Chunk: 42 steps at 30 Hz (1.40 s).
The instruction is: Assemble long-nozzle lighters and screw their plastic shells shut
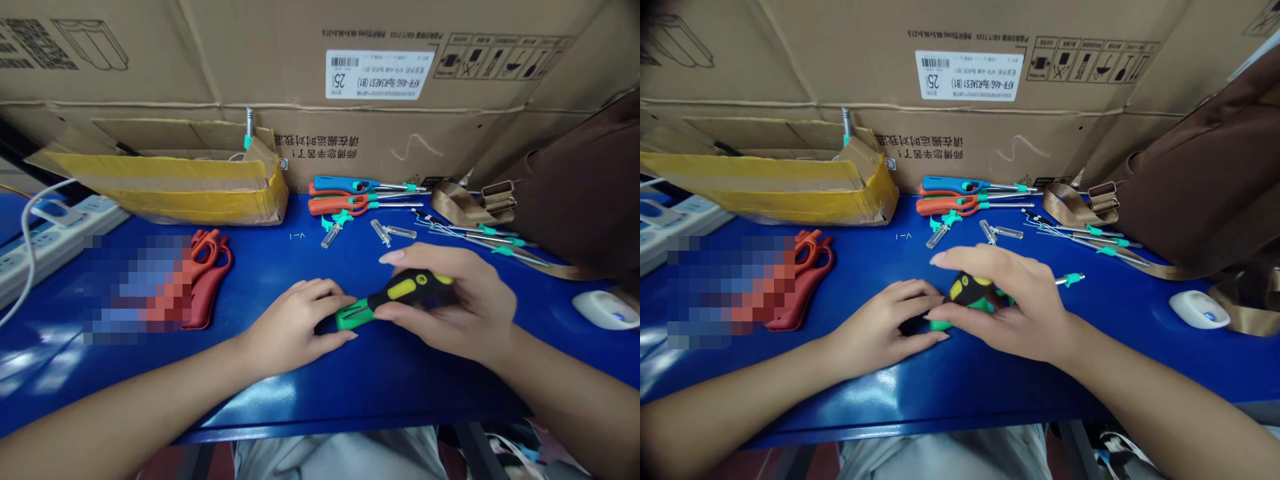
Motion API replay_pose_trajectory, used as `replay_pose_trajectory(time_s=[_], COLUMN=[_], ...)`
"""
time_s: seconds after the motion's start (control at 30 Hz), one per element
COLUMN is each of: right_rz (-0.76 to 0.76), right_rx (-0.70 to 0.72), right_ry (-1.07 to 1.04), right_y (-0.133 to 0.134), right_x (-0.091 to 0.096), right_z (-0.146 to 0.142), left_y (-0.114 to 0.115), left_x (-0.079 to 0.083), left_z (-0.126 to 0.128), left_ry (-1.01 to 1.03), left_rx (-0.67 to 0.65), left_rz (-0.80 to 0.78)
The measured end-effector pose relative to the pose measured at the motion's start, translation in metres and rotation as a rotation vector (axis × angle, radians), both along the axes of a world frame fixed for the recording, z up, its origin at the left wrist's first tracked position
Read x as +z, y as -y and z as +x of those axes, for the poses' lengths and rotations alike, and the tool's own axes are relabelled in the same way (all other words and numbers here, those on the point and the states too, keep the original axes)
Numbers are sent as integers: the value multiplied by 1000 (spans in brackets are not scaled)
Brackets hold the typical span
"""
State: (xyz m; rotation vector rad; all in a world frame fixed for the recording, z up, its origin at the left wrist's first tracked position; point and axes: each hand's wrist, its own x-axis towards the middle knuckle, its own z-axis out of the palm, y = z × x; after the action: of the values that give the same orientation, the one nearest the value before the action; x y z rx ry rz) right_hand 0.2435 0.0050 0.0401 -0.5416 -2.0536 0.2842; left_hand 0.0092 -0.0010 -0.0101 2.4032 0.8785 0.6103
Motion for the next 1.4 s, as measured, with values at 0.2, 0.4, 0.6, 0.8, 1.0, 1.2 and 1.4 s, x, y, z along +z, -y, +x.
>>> replay_pose_trajectory(time_s=[0.2, 0.4, 0.6, 0.8, 1.0, 1.2, 1.4], right_rz=[-221, 103, -60, 188, 58, 39, -55], right_rx=[118, -26, 81, -76, 21, -52, 34], right_ry=[45, 137, 92, 257, 143, 118, 14], right_y=[5, 7, 9, 10, 8, -1, 1], right_x=[2, 11, 13, 16, 10, 6, 3], right_z=[1, 0, 3, 6, -2, 5, 1], left_y=[0, 0, 2, 1, 0, 2, 1], left_x=[0, -1, -3, -1, -3, -2, -1], left_z=[0, 0, -1, -1, -1, -1, -1], left_ry=[-8, -9, -22, -41, -45, -40, -36], left_rx=[4, -3, 16, 5, 15, 15, 17], left_rz=[10, -14, 36, -21, -17, -30, -29])
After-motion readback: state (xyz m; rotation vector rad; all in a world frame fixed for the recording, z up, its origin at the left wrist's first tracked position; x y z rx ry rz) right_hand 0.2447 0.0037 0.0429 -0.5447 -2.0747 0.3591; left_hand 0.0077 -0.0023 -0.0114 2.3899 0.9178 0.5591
